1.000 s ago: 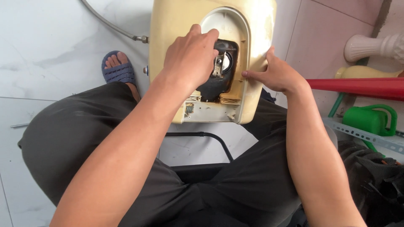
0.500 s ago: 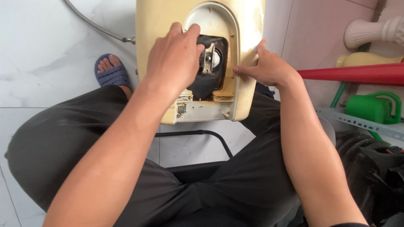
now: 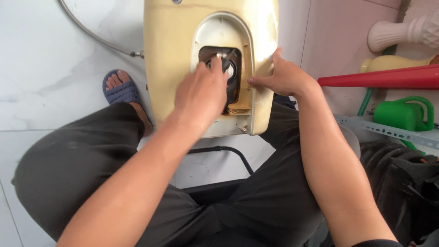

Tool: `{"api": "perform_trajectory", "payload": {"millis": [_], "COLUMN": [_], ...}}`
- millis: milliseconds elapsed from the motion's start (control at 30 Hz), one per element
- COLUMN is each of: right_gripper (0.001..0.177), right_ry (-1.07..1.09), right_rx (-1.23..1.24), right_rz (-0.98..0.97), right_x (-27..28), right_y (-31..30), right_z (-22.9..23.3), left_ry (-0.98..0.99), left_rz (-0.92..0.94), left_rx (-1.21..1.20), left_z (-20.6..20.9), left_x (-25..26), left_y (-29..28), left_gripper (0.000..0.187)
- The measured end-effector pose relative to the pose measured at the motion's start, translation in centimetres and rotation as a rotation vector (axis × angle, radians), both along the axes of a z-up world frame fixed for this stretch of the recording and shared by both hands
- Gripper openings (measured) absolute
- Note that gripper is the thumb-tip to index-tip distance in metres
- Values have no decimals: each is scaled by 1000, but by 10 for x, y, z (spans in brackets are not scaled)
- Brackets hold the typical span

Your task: Disassembling the internal components of a small appliance using a screwdriver while sitting on the floor.

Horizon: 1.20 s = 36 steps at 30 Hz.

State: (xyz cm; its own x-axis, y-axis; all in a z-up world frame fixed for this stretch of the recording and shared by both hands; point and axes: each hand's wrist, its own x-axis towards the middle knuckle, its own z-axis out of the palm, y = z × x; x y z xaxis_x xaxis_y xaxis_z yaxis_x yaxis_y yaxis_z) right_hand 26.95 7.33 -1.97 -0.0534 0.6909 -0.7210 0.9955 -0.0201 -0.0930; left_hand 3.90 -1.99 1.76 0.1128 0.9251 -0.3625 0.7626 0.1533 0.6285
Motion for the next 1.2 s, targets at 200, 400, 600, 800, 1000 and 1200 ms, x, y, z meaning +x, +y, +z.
{"api": "perform_trajectory", "payload": {"millis": [200,400,600,800,1000,1200], "right_gripper": [86,63,64,56,54,56], "right_ry": [135,373,544,482,459,449], "right_rx": [209,36,26,149,221,201], "right_rz": [6,-400,-612,-340,-251,-239], "right_x": [-17,-77,-64,-55,-64,-67], "right_y": [-25,-87,-95,-101,-99,-98], "right_z": [21,76,46,40,41,47], "left_ry": [-317,-536,-789,-428,-149,78], "left_rz": [-22,-60,136,-189,-385,-310], "left_rx": [-363,-597,-689,-595,-475,-268], "left_z": [7,26,11,-3,-18,-7], "left_x": [22,24,17,11,2,-26], "left_y": [-11,-12,-15,-14,-12,6], "left_gripper": [62,75,55,50,50,50]}}
